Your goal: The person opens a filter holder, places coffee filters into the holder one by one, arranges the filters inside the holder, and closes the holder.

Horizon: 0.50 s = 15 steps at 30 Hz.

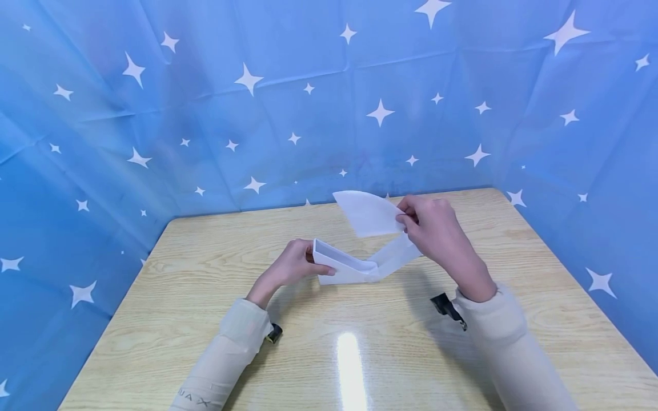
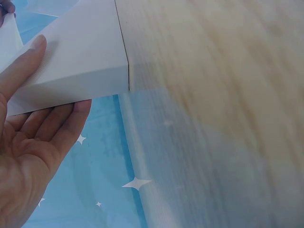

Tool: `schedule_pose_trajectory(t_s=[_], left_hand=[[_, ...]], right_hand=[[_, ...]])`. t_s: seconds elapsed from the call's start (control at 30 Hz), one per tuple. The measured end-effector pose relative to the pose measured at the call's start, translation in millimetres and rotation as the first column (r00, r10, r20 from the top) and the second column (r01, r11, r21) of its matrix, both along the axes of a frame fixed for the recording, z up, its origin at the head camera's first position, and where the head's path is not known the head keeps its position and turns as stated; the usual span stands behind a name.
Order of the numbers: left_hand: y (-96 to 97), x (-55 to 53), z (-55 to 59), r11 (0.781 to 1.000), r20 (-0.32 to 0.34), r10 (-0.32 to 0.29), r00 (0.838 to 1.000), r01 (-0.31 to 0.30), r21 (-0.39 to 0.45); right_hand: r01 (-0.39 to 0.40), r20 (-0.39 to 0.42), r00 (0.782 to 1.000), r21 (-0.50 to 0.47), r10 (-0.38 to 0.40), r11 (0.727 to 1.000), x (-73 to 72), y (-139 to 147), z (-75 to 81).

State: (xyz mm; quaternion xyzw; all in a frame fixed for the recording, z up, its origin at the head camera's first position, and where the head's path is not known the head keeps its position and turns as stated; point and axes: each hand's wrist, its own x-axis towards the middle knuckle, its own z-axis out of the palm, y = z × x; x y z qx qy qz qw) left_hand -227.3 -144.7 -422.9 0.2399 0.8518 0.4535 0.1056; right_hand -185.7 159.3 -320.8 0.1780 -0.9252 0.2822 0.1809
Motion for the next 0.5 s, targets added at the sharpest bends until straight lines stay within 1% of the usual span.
schedule_pose_trajectory(t_s=[0.33,0.5], left_hand=[[-0.5,0.4,0.2,1.000,0.002,0.004,1.000,-0.004,0.001],[-0.6,0.2,-0.1,1.000,0.002,0.002,1.000,-0.002,0.002]], right_hand=[[-0.018,0.001,1.000,0.006,0.018,1.000,-2.1,-5.1,-4.6],[-0.031,0.009,0.999,0.002,0.031,1.000,-0.9,-8.7,-5.8]])
